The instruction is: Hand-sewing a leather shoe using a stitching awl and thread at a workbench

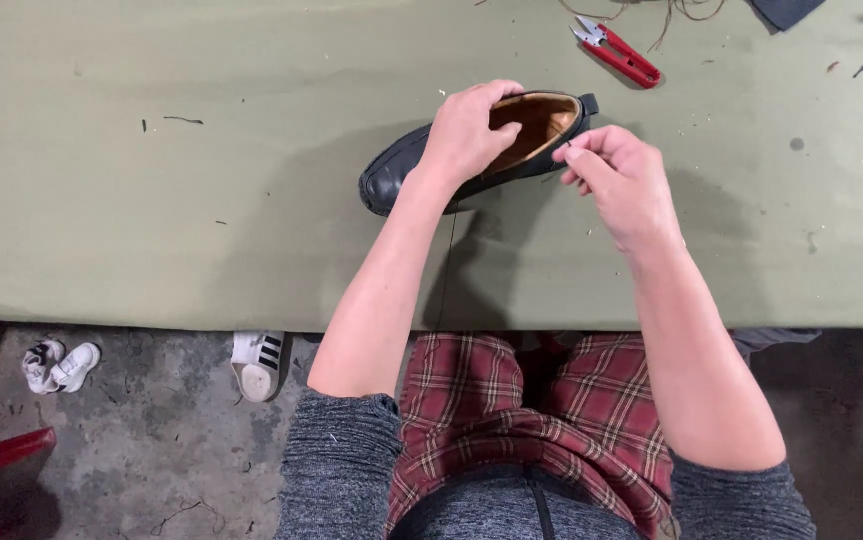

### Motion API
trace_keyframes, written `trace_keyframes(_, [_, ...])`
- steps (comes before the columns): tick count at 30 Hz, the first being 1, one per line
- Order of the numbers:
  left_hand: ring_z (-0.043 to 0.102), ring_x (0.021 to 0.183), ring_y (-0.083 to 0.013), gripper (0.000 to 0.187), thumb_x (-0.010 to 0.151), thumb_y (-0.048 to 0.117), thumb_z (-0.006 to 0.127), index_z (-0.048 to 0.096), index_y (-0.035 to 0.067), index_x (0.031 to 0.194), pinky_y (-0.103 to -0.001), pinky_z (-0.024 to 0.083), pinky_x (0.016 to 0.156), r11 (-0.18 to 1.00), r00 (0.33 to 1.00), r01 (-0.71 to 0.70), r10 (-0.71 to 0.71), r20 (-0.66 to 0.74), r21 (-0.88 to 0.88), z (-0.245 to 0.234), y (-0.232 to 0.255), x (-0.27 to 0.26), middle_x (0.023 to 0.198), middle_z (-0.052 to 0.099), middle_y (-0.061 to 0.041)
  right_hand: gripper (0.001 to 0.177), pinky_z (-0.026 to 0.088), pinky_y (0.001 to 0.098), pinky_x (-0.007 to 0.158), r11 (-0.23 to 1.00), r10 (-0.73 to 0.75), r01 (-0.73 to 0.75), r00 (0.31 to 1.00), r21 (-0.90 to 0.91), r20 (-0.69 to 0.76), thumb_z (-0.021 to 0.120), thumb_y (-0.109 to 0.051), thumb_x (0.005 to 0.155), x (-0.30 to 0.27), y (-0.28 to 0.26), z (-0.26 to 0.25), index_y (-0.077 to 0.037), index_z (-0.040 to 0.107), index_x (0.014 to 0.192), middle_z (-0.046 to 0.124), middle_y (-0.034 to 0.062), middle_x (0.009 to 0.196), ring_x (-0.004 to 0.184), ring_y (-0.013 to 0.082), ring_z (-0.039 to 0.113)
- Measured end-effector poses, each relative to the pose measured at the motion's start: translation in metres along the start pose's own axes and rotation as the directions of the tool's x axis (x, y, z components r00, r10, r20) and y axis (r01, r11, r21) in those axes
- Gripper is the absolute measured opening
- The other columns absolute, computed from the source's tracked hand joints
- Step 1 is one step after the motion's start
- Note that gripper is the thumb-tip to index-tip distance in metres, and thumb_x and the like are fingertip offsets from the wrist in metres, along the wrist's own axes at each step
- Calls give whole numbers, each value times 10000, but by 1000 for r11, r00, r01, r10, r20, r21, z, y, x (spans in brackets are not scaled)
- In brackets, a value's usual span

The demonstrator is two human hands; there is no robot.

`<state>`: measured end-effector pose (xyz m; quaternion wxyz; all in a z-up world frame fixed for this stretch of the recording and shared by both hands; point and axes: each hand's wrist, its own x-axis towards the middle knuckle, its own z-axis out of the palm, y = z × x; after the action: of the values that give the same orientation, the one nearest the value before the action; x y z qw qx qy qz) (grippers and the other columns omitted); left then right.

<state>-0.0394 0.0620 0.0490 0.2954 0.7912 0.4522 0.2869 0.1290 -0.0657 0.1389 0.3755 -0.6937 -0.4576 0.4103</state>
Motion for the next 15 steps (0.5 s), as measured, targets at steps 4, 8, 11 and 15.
trace_keyframes(4, [722, 1003, -200, 399, 761, 179, 646, 720, 177, 1152, -321, 521, 896, 996, 999, 34, -31, 43, -86, 3, -6, 1, 1095, 797, -4, 109, 454, 204, 676, 946, 95, -124, 990, 301, 108, 598, -168, 992, 13, 6, 9, -117, 642, 906, 742, 10, 941, 713, 59, 594])
trace_keyframes(8, [725, 1120, -304, 468, 805, 272, 798, 698, 277, 1262, -455, 558, 1001, 981, 996, 59, -46, 75, -185, 27, -25, 1, 1127, 792, -18, 101, 566, 178, 591, 787, 17, -71, 995, 613, 94, 679, -158, 991, 26, 48, 19, -83, 636, 1043, 762, 92, 969, 713, 90, 730])
trace_keyframes(11, [725, 1118, -297, 430, 811, 249, 809, 717, 243, 1231, -444, 565, 996, 975, 999, 3, -12, -37, -223, 21, -19, -2, 1127, 785, -44, 103, 579, 188, 623, 747, 23, -74, 996, 661, 86, 682, -181, 1003, 29, 59, 22, -105, 637, 1056, 774, 94, 1010, 756, 96, 739])
trace_keyframes(15, [723, 1133, -269, 404, 849, 237, 803, 729, 233, 1246, -411, 552, 1021, 971, 996, -4, -18, -91, -241, 16, -15, -13, 1154, 770, -21, 104, 571, 186, 644, 737, 21, -77, 996, 671, 91, 676, -184, 1008, 27, 57, 22, -107, 634, 1063, 779, 83, 1028, 776, 87, 732])
